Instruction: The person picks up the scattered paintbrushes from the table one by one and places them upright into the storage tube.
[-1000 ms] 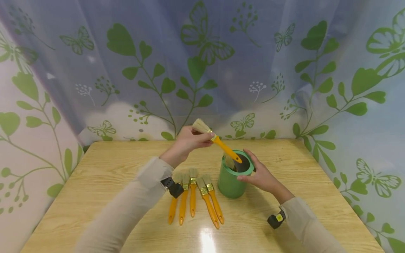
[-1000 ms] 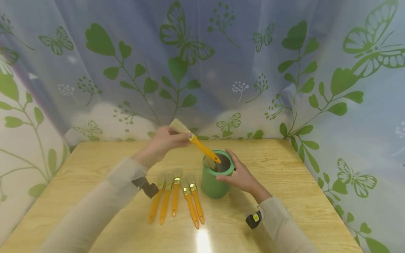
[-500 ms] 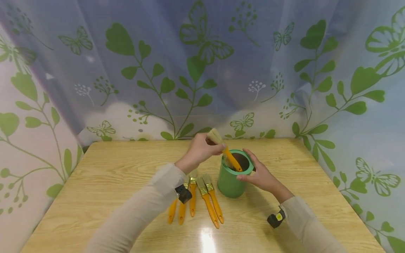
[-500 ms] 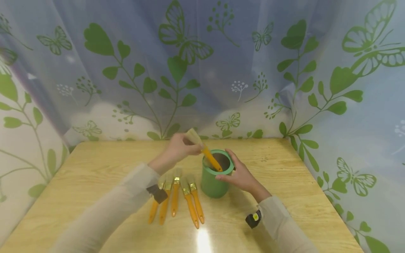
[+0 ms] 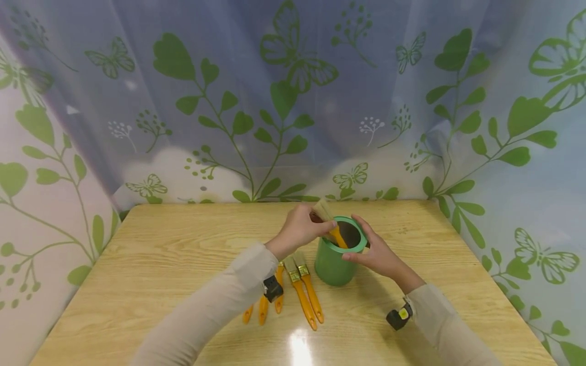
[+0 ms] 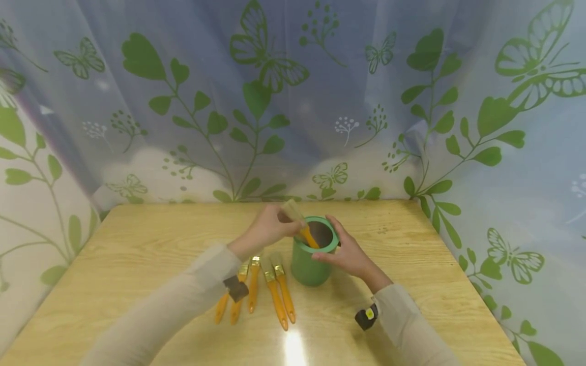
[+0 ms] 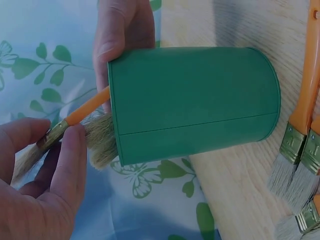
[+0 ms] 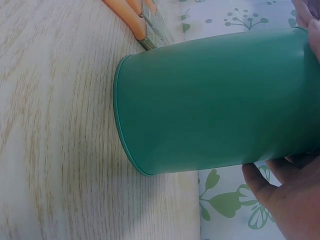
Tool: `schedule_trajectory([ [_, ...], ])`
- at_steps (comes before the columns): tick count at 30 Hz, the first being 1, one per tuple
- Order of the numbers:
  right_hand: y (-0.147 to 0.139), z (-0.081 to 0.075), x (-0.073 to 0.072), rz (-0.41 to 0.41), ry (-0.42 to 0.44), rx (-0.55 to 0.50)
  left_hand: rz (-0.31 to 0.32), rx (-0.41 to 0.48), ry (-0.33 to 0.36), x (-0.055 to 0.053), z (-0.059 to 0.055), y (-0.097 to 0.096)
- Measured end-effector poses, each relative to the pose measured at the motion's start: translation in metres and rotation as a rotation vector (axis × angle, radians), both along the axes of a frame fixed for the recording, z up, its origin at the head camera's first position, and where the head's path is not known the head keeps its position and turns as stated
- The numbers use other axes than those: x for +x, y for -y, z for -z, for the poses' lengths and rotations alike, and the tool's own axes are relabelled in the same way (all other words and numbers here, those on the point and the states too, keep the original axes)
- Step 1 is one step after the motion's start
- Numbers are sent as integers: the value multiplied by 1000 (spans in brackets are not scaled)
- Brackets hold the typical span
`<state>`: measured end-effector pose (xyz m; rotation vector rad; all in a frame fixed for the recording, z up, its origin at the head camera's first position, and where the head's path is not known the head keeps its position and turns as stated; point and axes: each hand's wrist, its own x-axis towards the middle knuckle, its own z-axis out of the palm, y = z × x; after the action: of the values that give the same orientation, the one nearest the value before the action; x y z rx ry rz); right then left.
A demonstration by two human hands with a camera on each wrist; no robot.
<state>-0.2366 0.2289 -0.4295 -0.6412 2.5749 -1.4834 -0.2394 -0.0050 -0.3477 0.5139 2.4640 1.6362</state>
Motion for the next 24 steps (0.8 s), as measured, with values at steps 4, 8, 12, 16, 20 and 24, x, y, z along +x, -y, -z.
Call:
schedule_trajectory([
  [4, 0, 0, 0, -7, -1, -10, 20, 2, 2, 0, 0, 2],
  [8, 1, 0, 0, -12, 4, -19, 24, 12, 38, -1, 0, 8],
  [12, 2, -2, 2, -3, 11, -18, -6, 44, 71, -5, 2, 17],
  [16, 2, -3, 3, 2, 5, -10, -58, 86, 92, -10, 6, 32],
  [20, 1, -2, 2, 4, -3, -1, -101, 110, 123, -13, 11, 51],
  [24, 0, -1, 1, 12, 5, 6, -125, 127, 149, -14, 19, 73],
])
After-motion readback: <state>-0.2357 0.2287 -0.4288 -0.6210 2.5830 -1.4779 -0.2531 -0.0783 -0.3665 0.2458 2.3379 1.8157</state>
